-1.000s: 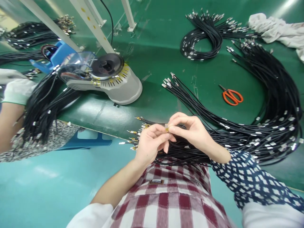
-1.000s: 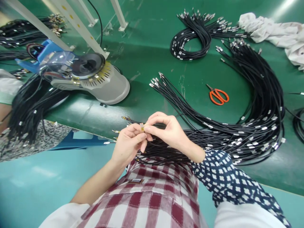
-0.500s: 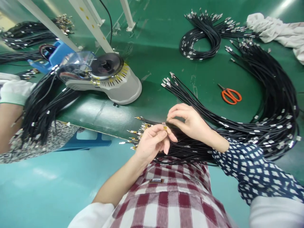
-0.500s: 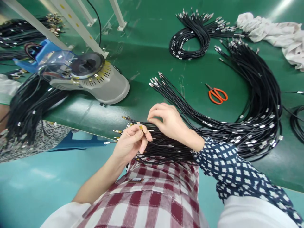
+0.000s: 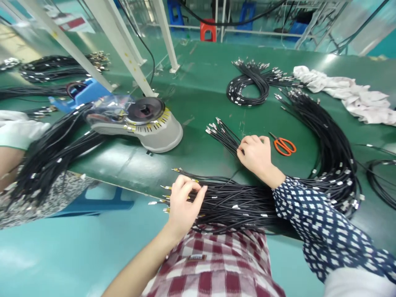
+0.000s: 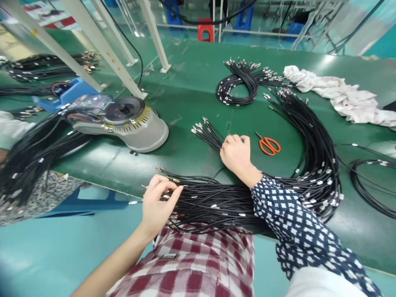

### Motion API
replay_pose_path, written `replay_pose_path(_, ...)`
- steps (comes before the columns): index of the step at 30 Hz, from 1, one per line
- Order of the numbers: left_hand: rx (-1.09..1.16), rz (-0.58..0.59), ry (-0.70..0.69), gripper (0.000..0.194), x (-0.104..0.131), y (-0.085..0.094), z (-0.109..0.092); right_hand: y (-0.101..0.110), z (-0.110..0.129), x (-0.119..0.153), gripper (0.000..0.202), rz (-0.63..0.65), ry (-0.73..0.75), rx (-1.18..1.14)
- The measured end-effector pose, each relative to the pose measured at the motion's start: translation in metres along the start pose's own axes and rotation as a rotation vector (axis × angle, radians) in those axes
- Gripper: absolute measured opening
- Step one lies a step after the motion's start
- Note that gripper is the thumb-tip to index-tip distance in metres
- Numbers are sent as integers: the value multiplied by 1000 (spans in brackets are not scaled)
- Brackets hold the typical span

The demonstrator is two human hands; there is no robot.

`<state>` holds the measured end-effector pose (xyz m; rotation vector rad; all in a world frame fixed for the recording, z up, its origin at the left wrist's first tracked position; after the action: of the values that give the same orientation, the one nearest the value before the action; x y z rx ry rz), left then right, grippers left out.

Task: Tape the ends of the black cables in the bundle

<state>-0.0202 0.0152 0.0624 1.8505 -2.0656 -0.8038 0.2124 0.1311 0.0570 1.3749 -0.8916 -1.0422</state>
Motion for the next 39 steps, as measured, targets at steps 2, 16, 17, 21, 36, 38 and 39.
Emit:
replay_pose_path(2,20,-20,-22,13,-3,3,-6,9,1,1,29,-51,9,-19)
replay_pose_path(16,1092,190,209,20,-44,-10,-1,36,56,67,7,57,189,-833)
replay_pose_path(17,1071,265,235,23,-38,-13,-3,35,56,63,9,106,155,-972)
replay_pose_path(21,1010,429,308,45,-16,-18,-9,27,62,47,21,264,-6,-1494)
replay_pose_path(36,1007,425,368,32,-1,-18,1,30,-64,35,21,-125,-246,-942)
replay_pose_path(38,1007,445,368,22,0,-20,3,27,-121,44,25,-61,-448,-394)
replay_pose_path(39,1008,453,366,19,-1,-22,4,20,-141,48,28,53,-493,-210)
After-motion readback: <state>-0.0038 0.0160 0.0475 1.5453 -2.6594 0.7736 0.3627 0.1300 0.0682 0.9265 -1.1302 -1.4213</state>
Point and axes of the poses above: each hand's wrist, its own x-axis away from the middle knuckle, its own y-axis out of the back of the hand, z = x × y, the point moved 6 cm from there along -x, towards the middle knuckle, and after that the axes turned 14 degrees about z, right-handed, at the moved point
